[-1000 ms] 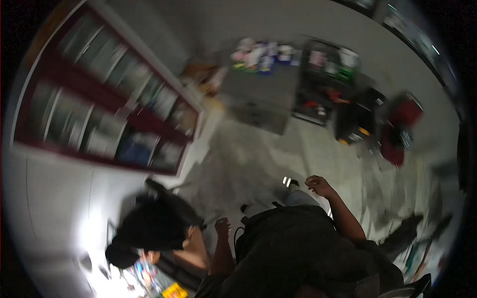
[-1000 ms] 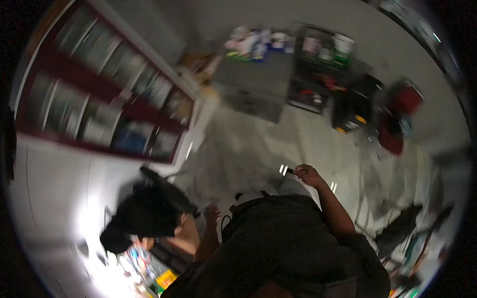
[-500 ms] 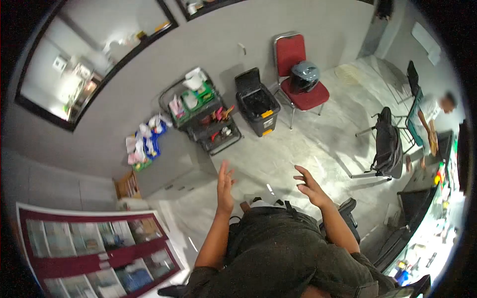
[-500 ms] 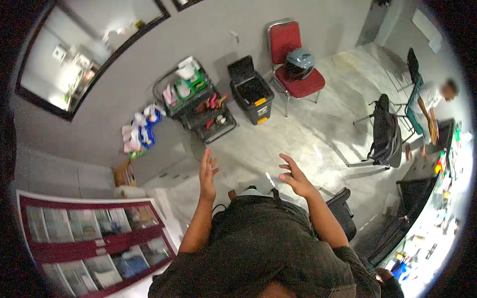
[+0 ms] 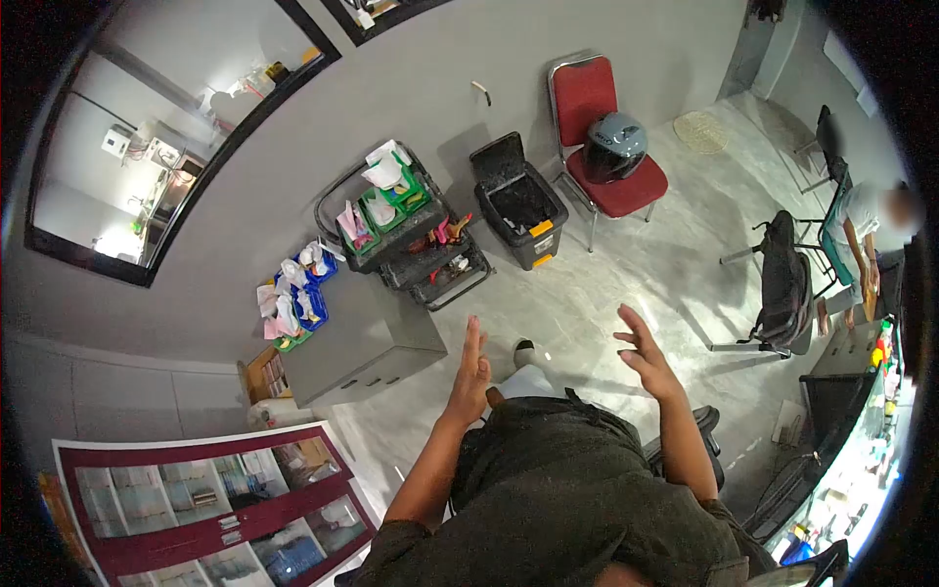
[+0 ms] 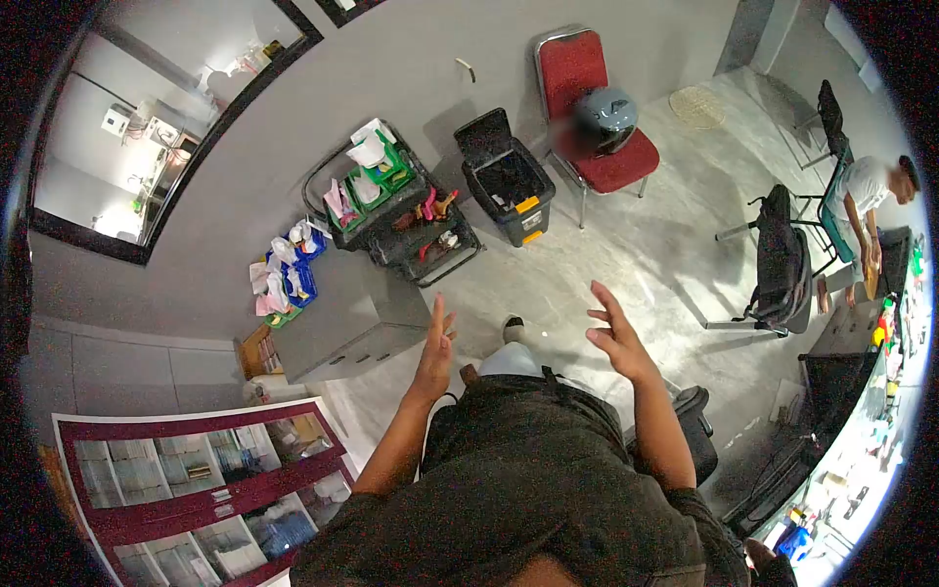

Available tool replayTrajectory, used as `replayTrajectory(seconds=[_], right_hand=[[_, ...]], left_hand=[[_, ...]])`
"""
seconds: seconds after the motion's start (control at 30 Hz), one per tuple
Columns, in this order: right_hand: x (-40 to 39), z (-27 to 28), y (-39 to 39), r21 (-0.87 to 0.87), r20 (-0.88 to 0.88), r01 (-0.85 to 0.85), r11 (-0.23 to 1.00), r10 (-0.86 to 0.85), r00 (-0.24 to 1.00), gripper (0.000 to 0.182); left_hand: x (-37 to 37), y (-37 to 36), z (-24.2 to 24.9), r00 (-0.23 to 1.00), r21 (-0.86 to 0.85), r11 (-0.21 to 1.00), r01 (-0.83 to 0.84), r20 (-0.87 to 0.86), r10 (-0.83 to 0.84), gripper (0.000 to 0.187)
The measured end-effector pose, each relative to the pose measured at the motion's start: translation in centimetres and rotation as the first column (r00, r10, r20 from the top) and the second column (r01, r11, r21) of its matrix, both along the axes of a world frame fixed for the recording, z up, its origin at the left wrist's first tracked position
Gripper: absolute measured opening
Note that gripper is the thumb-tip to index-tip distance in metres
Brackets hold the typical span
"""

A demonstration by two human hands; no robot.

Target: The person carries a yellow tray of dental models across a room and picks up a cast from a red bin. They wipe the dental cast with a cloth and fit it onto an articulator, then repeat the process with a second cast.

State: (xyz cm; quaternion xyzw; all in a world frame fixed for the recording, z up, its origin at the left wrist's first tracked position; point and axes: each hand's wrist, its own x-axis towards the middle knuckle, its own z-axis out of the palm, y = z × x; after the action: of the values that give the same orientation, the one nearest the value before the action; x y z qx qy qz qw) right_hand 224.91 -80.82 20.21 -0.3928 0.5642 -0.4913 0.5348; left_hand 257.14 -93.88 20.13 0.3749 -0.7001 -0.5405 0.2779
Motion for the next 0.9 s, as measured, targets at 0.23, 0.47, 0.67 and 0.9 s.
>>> replayTrajectory(seconds=[0.23,0.47,0.67,0.9], right_hand=[[-1.5,0.5,-3.2,0.047,-0.024,-0.026,0.999,0.027,0.999,0.09],[-3.0,-0.1,-6.5,0.038,-0.036,-0.029,0.999,0.031,0.999,0.096],[-5.0,-1.1,-6.4,0.005,0.019,0.241,0.971,-0.241,0.97,0.101],[-4.0,-1.7,1.0,0.136,-0.031,0.68,0.721,-0.683,0.73,0.1]], left_hand=[[0.5,-1.6,0.9,0.992,0.132,0.985,-0.115,-0.035,0.121,0.093],[0.4,-4.7,-4.0,0.993,0.255,0.963,-0.088,-0.058,0.106,0.094],[-9.0,-14.0,-4.9,0.984,0.305,0.937,0.17,-0.108,-0.143,0.102],[-36.9,-23.9,5.4,0.699,-0.017,0.73,0.683,-0.275,-0.66,0.101]])
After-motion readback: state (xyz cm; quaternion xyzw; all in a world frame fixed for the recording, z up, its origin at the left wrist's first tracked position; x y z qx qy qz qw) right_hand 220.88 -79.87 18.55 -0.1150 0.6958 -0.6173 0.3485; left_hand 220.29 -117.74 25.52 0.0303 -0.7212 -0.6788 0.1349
